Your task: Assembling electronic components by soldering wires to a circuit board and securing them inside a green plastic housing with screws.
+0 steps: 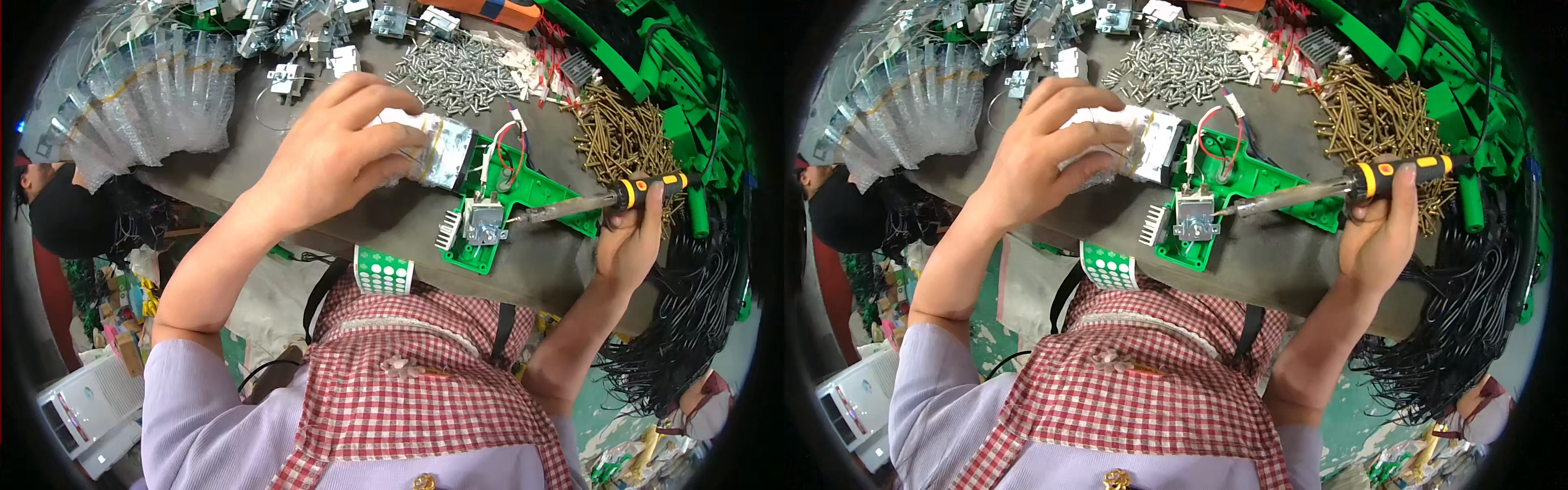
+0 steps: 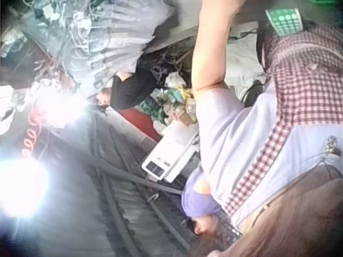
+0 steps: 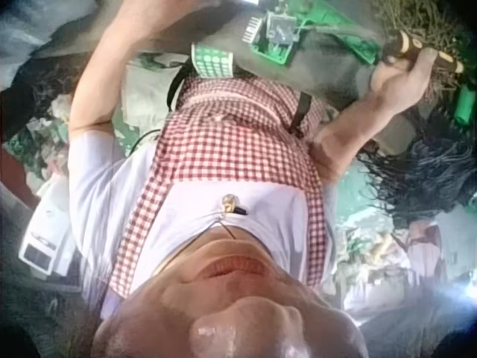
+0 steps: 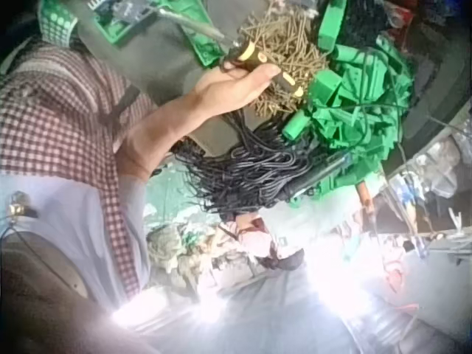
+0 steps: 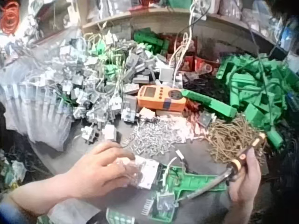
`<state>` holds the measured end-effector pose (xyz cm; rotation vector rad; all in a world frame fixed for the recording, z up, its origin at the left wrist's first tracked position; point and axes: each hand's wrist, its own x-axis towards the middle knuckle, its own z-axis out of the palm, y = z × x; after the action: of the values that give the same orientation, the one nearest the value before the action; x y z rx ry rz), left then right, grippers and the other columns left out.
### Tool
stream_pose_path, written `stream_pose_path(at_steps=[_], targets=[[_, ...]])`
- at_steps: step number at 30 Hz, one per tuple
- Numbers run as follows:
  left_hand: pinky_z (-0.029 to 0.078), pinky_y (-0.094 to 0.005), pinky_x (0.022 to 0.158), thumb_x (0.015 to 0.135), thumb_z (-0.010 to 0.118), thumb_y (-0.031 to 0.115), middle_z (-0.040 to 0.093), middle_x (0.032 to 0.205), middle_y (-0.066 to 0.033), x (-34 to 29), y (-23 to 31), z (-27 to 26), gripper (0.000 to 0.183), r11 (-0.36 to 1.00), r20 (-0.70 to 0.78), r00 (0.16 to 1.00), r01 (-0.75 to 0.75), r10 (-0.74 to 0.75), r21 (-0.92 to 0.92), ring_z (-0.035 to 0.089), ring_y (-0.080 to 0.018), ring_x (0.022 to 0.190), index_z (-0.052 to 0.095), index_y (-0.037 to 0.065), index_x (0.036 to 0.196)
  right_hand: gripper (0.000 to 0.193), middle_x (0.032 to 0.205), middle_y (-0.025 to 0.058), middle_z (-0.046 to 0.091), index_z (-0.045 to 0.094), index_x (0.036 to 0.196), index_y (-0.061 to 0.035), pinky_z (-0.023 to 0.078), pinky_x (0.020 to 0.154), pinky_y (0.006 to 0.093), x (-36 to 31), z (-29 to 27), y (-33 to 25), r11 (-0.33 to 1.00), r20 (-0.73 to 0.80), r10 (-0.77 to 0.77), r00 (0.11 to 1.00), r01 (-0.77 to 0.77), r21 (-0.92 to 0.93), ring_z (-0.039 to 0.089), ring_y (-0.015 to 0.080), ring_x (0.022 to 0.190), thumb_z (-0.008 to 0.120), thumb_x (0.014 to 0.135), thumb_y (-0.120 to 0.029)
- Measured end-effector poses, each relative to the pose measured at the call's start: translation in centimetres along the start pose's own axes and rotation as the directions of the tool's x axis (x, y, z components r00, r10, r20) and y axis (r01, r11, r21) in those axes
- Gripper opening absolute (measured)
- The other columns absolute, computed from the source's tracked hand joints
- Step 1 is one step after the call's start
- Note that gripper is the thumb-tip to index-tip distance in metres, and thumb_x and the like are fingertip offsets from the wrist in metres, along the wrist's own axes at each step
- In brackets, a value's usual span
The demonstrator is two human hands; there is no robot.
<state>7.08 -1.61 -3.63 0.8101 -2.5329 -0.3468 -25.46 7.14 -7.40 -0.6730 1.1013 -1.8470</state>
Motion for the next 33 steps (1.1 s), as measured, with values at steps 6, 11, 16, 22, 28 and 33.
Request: stream_pose_path(at_steps=[6,11,16,22,28,33], targets=[[0.046,-0.0332,0.080,0.075,0.065,-0.008,0.061,0.091,-0.0110,-1.0,-1.2,0.0,0.015,0.981,-0.203,0.978,0.009,-0.050,-0.194,0.058,-0.0265,0.088,0.061,0.000,0.087,0.026,0.079,0.0046,0.060,0.058,0.099,-0.0004,0.035,0.054,0.0232,0.1,1.2,0.1,0.997,-0.017,0.010,1.000,-0.011,-0.081,0.049,0.0089,0.062,0.051,0.099,-0.026],[0.045,-0.0293,0.071,0.072,0.069,-0.007,0.056,0.090,-0.0077,0.8,2.7,0.6,0.018,0.942,-0.112,0.993,-0.007,-0.033,-0.337,0.055,-0.0196,0.081,0.064,0.002,0.086,0.026,0.078,0.0043,0.060,0.059,0.098,-0.0002,0.035,0.055,0.0233,0.7,1.7,0.0,0.985,-0.045,0.028,0.999,-0.035,-0.167,0.048,0.0093,0.062,0.053,0.098,-0.026],[0.046,-0.0298,0.072,0.071,0.071,-0.007,0.055,0.095,-0.0076,1.4,3.3,1.8,0.019,0.930,-0.105,0.991,0.037,-0.081,-0.366,0.056,-0.0201,0.084,0.065,0.002,0.086,0.027,0.076,0.0038,0.058,0.058,0.094,-0.0001,0.035,0.056,0.0228,1.6,1.8,0.1,0.984,-0.035,0.065,0.997,-0.070,-0.162,0.047,0.0092,0.061,0.055,0.097,-0.027],[0.047,-0.0289,0.068,0.069,0.073,-0.005,0.054,0.097,-0.0074,1.6,3.5,2.3,0.020,0.957,-0.066,0.996,0.040,-0.061,-0.287,0.056,-0.0184,0.083,0.065,0.003,0.085,0.025,0.073,0.0024,0.058,0.058,0.089,-0.0030,0.034,0.054,0.0221,1.6,2.6,0.6,0.968,-0.059,0.092,0.994,-0.103,-0.229,0.047,0.0079,0.060,0.057,0.096,-0.027],[0.048,-0.0296,0.070,0.068,0.073,-0.005,0.053,0.098,-0.0072,2.0,4.0,2.5,0.020,0.962,-0.025,0.997,0.060,-0.069,-0.266,0.056,-0.0193,0.083,0.066,0.004,0.085,0.024,0.073,0.0005,0.058,0.058,0.087,-0.0061,0.034,0.053,0.0214,1.7,2.5,0.7,0.965,-0.053,0.112,0.992,-0.121,-0.233,0.048,0.0070,0.060,0.059,0.095,-0.029],[0.049,-0.0318,0.069,0.068,0.074,-0.002,0.053,0.097,-0.0071,2.0,3.8,2.7,0.019,0.977,-0.048,0.998,0.023,-0.034,-0.214,0.058,-0.0209,0.082,0.065,0.004,0.083,0.025,0.073,0.0008,0.057,0.057,0.085,-0.0064,0.034,0.053,0.0214,1.7,2.5,0.7,0.963,-0.041,0.114,0.993,-0.121,-0.242,0.047,0.0069,0.060,0.059,0.095,-0.030]])
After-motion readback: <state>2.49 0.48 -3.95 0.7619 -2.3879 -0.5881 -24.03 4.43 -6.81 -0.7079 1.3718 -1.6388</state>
